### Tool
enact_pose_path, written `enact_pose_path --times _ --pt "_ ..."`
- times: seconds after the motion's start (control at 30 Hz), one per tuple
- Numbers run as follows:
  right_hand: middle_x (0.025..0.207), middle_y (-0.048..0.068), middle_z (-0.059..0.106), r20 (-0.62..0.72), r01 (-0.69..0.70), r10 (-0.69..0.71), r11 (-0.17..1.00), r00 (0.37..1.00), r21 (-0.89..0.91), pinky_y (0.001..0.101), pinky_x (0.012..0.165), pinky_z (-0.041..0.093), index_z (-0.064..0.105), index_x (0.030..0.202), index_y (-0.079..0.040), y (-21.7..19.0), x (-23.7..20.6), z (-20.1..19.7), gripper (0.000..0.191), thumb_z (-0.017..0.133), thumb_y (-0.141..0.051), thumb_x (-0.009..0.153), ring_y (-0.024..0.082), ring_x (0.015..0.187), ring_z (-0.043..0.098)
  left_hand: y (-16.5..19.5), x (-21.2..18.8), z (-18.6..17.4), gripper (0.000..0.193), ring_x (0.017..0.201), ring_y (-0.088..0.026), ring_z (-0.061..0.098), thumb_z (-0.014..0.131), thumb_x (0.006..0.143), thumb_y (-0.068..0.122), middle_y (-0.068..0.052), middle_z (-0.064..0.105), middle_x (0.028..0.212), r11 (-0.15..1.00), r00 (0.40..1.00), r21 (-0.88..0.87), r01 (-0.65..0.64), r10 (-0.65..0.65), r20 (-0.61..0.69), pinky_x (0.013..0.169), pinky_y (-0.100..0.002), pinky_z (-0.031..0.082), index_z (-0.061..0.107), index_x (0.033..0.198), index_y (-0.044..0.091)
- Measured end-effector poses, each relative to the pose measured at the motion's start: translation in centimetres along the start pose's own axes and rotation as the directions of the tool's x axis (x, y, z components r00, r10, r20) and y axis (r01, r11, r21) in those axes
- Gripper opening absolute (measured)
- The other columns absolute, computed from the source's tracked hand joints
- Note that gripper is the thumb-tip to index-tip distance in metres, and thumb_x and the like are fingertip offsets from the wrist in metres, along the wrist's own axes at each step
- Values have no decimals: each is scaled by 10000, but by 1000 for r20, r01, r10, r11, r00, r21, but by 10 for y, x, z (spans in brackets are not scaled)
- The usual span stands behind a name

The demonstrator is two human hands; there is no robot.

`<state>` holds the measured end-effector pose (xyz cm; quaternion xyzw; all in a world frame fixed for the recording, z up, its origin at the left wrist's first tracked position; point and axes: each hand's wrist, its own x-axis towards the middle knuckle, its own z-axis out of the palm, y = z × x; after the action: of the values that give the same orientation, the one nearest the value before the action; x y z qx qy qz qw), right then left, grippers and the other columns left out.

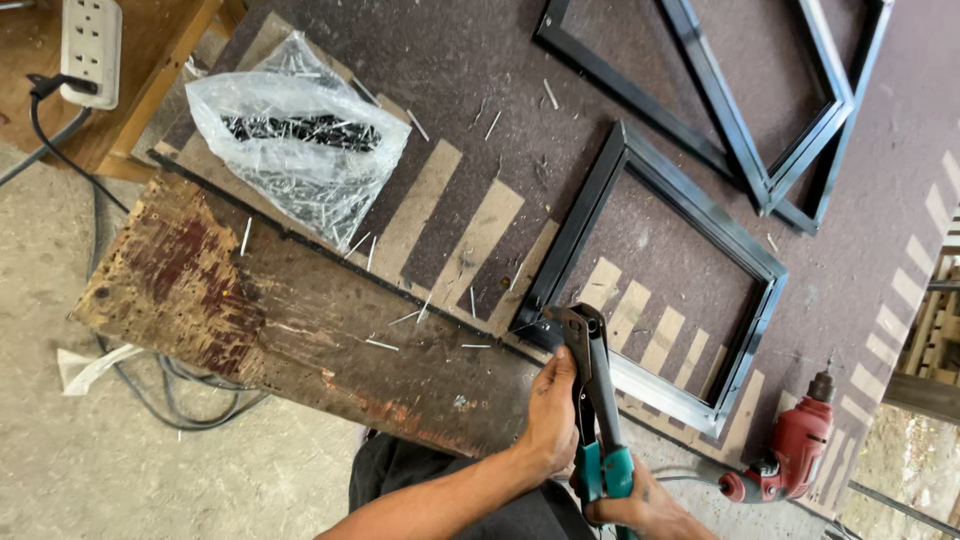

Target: The person fastens black metal frame corners with a hand riveter, loading rivets and squeezing the tool at each corner, and occasionally uses a red power drill on a frame edge. They reposition frames on the workbench and stack finished frames together.

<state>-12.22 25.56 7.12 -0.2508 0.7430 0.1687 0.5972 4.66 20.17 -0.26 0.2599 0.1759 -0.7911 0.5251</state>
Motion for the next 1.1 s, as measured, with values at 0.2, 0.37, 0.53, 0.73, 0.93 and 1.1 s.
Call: enact_pose_path --times 0.2,0.37,0.53,0.73,0.93,1.1 --pt "950 121 741 -143 117 -140 980 980 -158 383 855 587 563 1172 -72 3 35 21 606 854 -244 669 244 902 728 6 6 -9 433 750 -147 664 504 1036 479 -70 685 865 996 992 48 79 -83 92 682 -292 571 640 1094 72" --pt "1290 95 630 80 115 -133 972 988 203 403 1034 531 466 1500 -195 -1 -4 -14 891 792 -162 671 248 1140 678 7 10 -10 427 820 -141 653 526 1067 480 -49 672 948 997 975 73 -22 6 221 763 -316 586 623 1140 70" --pt "1356 103 586 115 11 -35 979 993 205 447 1107 452 373 1546 -166 -16 -50 -38 993 798 -106 650 268 1234 600 8 11 -8 445 771 -169 678 506 1044 489 -66 684 904 995 994 77 63 -69 82 728 -329 604 637 1106 68" --pt "1187 287 654 -144 78 -81 997 986 -29 533 1000 537 409 1433 -7 -18 10 15 925 842 -279 662 395 1101 649 13 7 -3 438 739 -183 674 483 1025 487 -80 689 868 994 991 48 96 -100 93 677 -336 577 615 1120 80" --pt "1402 86 626 126 334 -336 942 933 39 471 1022 520 326 1575 -127 -16 -23 -32 1036 814 -107 661 253 1181 615 41 -11 18 492 857 -131 632 476 1046 532 -32 638 983 912 922 366 -185 32 387 770 -304 554 550 1241 86" --pt "1270 167 704 50 542 -542 824 839 -167 521 1107 434 678 1295 -12 -66 -89 -52 419 688 -263 959 319 1198 637 102 -18 37 561 819 -128 664 450 1018 606 -39 658 909 763 909 554 -333 105 402 739 -290 573 560 1189 83"
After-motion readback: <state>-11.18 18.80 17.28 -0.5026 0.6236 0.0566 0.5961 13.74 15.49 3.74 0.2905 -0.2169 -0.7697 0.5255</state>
